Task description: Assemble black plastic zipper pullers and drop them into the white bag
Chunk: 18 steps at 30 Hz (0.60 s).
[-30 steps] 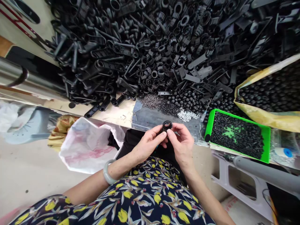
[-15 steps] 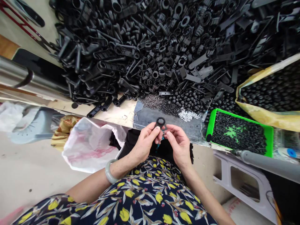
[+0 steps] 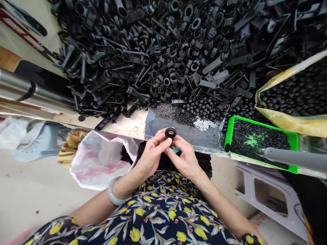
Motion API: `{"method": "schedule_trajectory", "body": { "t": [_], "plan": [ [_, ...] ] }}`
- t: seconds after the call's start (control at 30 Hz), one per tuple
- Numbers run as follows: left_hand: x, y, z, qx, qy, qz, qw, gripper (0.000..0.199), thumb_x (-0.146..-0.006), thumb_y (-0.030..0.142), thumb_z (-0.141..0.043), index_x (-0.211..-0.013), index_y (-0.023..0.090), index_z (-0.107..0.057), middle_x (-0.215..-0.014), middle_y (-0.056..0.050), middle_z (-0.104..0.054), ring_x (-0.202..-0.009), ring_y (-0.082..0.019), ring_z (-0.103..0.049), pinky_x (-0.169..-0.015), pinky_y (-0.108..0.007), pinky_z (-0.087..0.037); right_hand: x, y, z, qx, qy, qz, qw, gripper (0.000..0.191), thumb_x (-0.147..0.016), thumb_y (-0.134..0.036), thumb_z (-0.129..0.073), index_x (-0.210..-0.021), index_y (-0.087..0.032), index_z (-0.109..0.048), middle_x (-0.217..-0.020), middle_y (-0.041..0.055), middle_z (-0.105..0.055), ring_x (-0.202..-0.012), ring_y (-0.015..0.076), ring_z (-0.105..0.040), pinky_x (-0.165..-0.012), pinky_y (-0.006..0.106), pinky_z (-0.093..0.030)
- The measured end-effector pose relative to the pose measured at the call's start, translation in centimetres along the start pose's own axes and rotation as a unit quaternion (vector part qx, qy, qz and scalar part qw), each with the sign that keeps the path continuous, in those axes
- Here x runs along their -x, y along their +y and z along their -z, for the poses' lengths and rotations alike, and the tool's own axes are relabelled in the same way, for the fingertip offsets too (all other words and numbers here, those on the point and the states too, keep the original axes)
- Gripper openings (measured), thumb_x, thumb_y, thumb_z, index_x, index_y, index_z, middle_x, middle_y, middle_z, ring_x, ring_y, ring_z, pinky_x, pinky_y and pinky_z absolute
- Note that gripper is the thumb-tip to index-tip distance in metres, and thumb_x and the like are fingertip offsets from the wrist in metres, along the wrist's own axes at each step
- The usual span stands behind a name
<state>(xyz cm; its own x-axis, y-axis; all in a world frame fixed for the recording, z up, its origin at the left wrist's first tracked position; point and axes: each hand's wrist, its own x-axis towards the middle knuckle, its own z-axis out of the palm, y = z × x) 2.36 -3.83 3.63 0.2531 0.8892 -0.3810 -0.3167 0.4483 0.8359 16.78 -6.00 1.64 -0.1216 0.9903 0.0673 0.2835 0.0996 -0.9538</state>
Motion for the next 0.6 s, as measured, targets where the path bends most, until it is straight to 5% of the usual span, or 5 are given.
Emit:
{"method": "schedule_trajectory", "body": {
  "t": [0.13, 0.3, 0.43, 0.5, 0.6],
  "plan": [
    [0.1, 0.3, 0.8, -0.05, -0.028, -0.019, 0.998, 0.026, -0.092, 0.035, -0.078, -0.114, 0.022, -0.083, -0.115, -0.008, -0.076, -0.115, -0.025, -0.066, -0.109, -0.036, -0.048, 0.2, -0.1, -0.5, -0.004, 0.0, -0.001, 1.0, 0.015, -0.101, -0.033, -0.065, -0.092, -0.024, -0.071, -0.111, 0.0056, -0.075, -0.108, 0.0233, -0.068, -0.096, 0.039, -0.052],
    [-0.5, -0.7, 1.0, -0.013, 0.004, -0.007, 1.0, 0.023, -0.087, 0.035, -0.083, -0.104, 0.02, -0.084, -0.108, -0.007, -0.077, -0.105, -0.02, -0.067, -0.099, -0.029, -0.051, 0.5, 0.4, -1.0, -0.052, 0.026, -0.056, 0.997, 0.022, -0.101, -0.035, -0.065, -0.084, -0.023, -0.072, -0.103, 0.0058, -0.074, -0.106, 0.0231, -0.068, -0.099, 0.038, -0.053],
    [-1.5, -0.6, 1.1, 0.093, -0.016, 0.072, 0.993, 0.027, -0.083, 0.04, -0.086, -0.1, 0.018, -0.084, -0.111, -0.008, -0.079, -0.099, -0.02, -0.07, -0.093, -0.031, -0.055, 0.8, 0.6, -0.9, -0.193, -0.011, -0.099, 0.976, 0.022, -0.096, -0.041, -0.071, -0.11, -0.025, -0.075, -0.117, 0.0058, -0.072, -0.113, 0.0221, -0.067, -0.102, 0.036, -0.054],
    [-1.8, -0.3, 1.2, 0.116, -0.01, 0.086, 0.989, 0.028, -0.082, 0.042, -0.086, -0.098, 0.019, -0.084, -0.12, -0.009, -0.078, -0.096, -0.019, -0.071, -0.083, -0.029, -0.057, 1.0, 0.7, -0.9, -0.28, -0.039, -0.128, 0.951, 0.036, -0.094, -0.042, -0.074, -0.127, -0.027, -0.071, -0.117, 0.0048, -0.073, -0.102, 0.0195, -0.071, -0.096, 0.036, -0.059],
    [-1.9, 0.1, 1.4, 0.12, -0.003, 0.095, 0.988, 0.031, -0.083, 0.045, -0.084, -0.102, 0.02, -0.082, -0.125, -0.009, -0.076, -0.082, -0.016, -0.069, -0.059, -0.023, -0.051, 1.1, 0.7, -1.0, -0.327, -0.025, -0.163, 0.93, 0.037, -0.094, -0.042, -0.075, -0.126, -0.026, -0.072, -0.1, 0.0023, -0.075, -0.079, 0.0148, -0.07, -0.084, 0.034, -0.062]
  ]
}}
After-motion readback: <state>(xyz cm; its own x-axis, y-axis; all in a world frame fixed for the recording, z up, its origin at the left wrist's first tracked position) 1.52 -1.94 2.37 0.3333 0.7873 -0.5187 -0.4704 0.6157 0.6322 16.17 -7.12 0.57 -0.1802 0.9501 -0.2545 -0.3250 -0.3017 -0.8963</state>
